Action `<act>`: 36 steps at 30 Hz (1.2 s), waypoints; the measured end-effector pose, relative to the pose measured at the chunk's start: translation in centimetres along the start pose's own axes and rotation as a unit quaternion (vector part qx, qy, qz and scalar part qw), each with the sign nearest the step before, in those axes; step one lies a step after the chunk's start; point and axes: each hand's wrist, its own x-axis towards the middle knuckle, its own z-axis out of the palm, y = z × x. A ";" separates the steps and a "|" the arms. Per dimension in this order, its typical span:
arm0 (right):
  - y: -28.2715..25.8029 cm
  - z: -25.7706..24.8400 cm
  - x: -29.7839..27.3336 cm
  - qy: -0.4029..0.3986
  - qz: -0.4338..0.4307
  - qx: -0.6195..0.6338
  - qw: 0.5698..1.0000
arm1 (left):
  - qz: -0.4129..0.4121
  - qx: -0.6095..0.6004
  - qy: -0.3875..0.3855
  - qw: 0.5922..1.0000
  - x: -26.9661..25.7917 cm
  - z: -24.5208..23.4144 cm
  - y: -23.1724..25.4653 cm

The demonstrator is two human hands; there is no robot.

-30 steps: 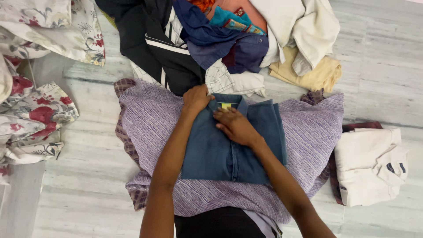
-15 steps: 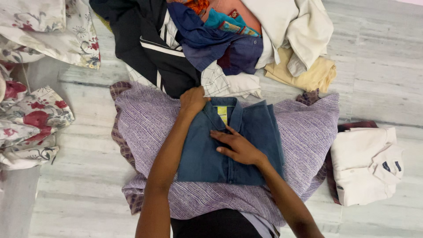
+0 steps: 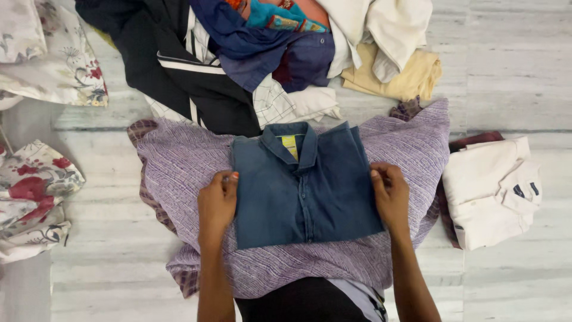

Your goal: The person folds a blue denim shirt on their lap, smoothing and aligning the fabric before folding it into a compact square. They then pick up a dark blue button-up shirt, button it up, and fold it similarly.

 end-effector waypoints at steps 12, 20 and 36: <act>-1.9 2.7 2.4 -0.034 -0.016 -0.266 0.963 | 0.038 0.200 0.033 0.978 1.7 3.4 1.4; -2.0 2.5 0.6 -0.046 -0.113 -0.146 0.982 | 0.191 0.107 0.131 0.967 0.5 5.9 0.7; 5.8 -18.7 -7.4 0.244 0.070 0.352 0.901 | 0.450 -0.087 -0.338 0.822 0.4 9.6 23.1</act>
